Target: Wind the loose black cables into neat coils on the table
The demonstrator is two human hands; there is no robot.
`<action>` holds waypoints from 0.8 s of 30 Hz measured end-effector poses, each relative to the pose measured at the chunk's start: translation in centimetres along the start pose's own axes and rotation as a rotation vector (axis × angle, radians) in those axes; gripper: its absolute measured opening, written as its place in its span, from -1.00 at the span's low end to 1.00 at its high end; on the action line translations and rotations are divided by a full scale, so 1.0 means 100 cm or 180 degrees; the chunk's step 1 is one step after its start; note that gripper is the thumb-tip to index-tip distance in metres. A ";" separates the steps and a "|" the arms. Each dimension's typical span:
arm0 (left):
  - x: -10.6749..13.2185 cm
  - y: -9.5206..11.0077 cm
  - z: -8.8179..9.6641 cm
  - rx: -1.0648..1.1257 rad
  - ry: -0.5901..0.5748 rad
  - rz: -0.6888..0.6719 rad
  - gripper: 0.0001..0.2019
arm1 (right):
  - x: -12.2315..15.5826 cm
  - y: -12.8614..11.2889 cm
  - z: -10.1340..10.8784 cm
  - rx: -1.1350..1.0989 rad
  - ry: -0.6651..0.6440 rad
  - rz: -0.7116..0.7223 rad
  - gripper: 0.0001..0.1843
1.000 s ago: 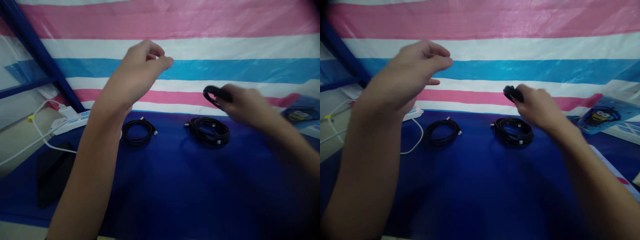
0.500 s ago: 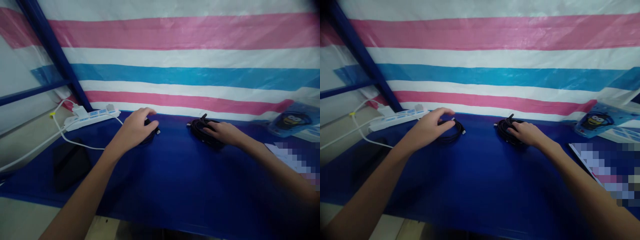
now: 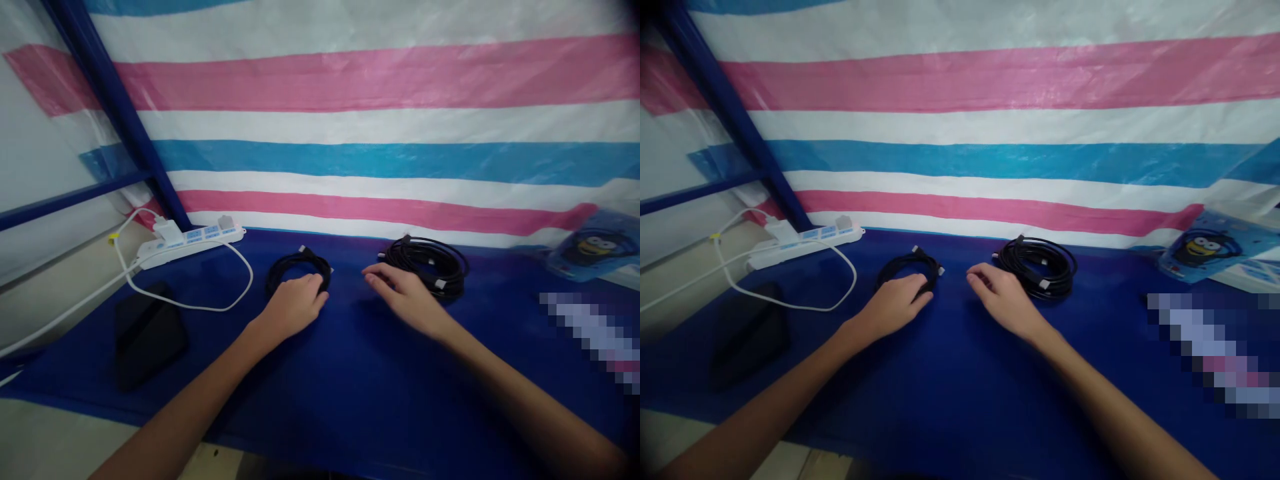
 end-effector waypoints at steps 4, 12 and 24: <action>0.008 0.052 -0.002 0.0115 -0.0003 -0.0910 -0.60 | -0.001 0.009 -0.032 -0.1200 -0.0519 -0.0318 -0.38; -0.025 0.068 0.014 0.0464 0.0378 -0.1090 -0.53 | 0.004 0.029 -0.019 -0.2077 -0.0545 -0.0331 -0.47; -0.040 0.001 -0.012 0.1973 -0.0295 -0.0010 -0.67 | 0.002 0.030 -0.017 -0.2133 -0.0537 -0.0347 -0.40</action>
Point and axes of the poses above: each hand's wrist, its own x-axis away from the middle knuckle, its own z-axis out of the back of the hand, y = z × x, the point moved 6 cm from there along -x, towards the middle knuckle, and after that the axes turned 10 degrees about -x, right-handed, at the moved point
